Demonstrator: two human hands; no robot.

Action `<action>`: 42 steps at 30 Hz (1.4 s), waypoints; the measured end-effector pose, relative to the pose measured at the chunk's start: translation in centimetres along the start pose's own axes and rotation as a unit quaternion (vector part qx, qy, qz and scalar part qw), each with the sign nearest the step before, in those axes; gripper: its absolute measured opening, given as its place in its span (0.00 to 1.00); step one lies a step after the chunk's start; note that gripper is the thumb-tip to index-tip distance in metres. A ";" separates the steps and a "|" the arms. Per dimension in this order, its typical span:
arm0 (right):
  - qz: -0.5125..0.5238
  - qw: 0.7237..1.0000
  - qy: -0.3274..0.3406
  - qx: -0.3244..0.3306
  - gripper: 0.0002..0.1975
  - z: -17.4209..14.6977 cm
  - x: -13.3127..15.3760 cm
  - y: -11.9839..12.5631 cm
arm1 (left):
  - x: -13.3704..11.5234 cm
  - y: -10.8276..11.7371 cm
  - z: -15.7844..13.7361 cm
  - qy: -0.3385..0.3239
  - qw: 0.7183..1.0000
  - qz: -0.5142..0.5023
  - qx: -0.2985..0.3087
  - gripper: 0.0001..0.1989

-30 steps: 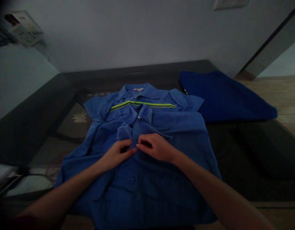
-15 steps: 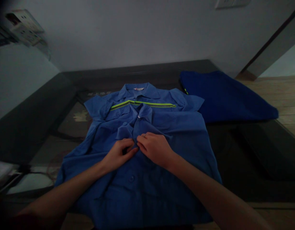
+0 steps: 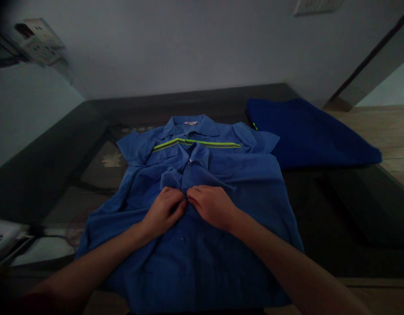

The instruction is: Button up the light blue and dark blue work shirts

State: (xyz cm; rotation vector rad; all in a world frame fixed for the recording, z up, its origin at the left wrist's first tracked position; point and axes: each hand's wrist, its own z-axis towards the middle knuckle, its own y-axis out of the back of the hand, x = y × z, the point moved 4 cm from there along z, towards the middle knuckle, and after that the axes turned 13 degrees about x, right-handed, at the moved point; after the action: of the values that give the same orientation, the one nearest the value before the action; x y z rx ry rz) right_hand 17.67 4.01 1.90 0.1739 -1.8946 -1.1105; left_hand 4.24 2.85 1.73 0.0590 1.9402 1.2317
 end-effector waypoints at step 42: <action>0.193 0.975 -0.109 -0.010 0.14 0.1 -2.2 -0.4 | 0.2 -0.1 -0.2 0.042 0.998 -0.039 0.004 0.08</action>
State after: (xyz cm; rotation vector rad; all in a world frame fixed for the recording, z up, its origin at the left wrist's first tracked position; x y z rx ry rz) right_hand 18.74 4.94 0.18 -0.3301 -1.9986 -0.9074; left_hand 4.02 2.77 1.59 -0.0644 2.0007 1.1910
